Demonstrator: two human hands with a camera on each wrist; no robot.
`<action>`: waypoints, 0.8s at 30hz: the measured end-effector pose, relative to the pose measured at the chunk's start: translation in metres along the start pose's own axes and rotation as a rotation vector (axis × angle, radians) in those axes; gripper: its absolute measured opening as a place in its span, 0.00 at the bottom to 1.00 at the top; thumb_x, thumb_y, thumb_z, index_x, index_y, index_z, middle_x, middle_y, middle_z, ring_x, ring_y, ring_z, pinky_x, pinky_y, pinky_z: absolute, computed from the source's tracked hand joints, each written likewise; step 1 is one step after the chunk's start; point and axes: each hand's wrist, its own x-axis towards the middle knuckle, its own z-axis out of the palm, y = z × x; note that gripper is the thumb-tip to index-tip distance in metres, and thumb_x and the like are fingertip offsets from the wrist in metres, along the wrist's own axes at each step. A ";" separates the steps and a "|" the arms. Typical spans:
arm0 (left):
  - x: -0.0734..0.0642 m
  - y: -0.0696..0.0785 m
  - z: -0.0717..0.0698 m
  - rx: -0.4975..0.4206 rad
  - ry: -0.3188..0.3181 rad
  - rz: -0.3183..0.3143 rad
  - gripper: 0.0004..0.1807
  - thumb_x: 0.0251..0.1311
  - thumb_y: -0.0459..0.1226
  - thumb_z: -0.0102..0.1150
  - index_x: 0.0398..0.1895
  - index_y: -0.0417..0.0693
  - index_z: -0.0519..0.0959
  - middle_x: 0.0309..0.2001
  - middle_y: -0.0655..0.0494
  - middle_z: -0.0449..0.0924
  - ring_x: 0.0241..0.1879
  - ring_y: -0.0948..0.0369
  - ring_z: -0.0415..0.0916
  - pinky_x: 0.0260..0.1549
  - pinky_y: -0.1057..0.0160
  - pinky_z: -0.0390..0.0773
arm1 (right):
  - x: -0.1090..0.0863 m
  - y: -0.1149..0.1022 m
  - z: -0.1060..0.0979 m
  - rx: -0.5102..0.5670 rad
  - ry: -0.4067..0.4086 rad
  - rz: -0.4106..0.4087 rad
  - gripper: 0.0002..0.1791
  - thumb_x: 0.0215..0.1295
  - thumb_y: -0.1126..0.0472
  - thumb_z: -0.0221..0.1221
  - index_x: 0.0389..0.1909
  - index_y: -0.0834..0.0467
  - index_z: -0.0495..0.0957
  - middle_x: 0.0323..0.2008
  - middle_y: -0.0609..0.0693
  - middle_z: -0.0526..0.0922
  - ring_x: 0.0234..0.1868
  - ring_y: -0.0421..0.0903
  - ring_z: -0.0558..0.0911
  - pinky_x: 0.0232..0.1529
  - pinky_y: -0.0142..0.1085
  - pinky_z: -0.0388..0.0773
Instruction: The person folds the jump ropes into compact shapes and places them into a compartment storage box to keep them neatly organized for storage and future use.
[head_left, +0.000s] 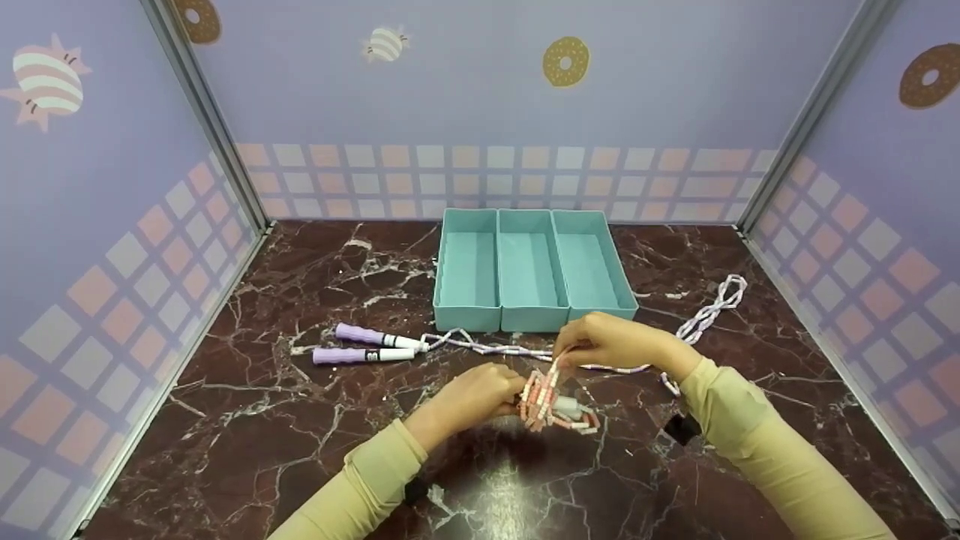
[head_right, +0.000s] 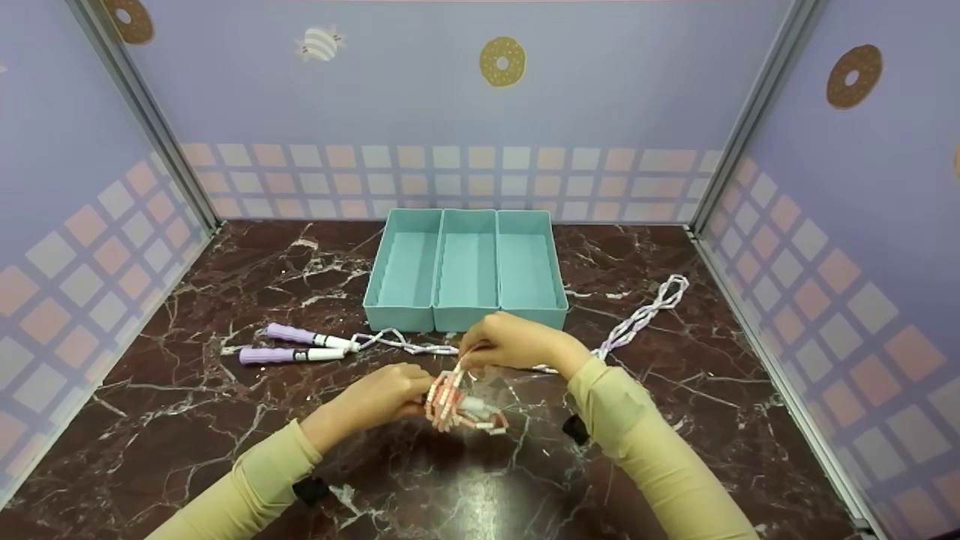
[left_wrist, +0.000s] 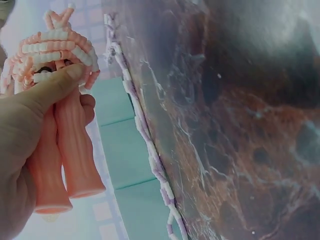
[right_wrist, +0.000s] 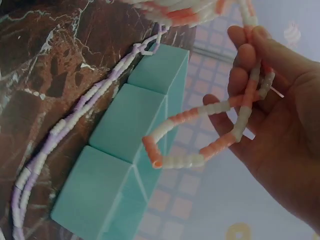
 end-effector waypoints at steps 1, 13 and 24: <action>0.000 0.000 0.000 -0.019 0.009 -0.001 0.13 0.57 0.47 0.65 0.36 0.48 0.82 0.34 0.58 0.86 0.34 0.62 0.83 0.41 0.67 0.82 | 0.000 0.005 0.002 0.055 0.004 0.008 0.10 0.71 0.56 0.56 0.38 0.55 0.84 0.29 0.50 0.86 0.30 0.34 0.81 0.36 0.32 0.81; -0.002 0.003 -0.010 -0.331 0.098 -0.124 0.12 0.56 0.41 0.67 0.40 0.44 0.84 0.37 0.52 0.87 0.37 0.61 0.84 0.43 0.74 0.81 | 0.002 0.036 0.041 0.696 0.218 0.061 0.08 0.71 0.65 0.56 0.39 0.68 0.74 0.28 0.44 0.80 0.27 0.36 0.78 0.28 0.31 0.77; -0.002 0.001 -0.006 -0.476 0.330 -0.237 0.12 0.54 0.37 0.70 0.40 0.41 0.85 0.39 0.48 0.88 0.39 0.56 0.86 0.45 0.68 0.83 | 0.010 0.035 0.065 0.830 0.501 0.051 0.03 0.71 0.61 0.57 0.38 0.53 0.79 0.32 0.40 0.83 0.29 0.32 0.78 0.27 0.23 0.75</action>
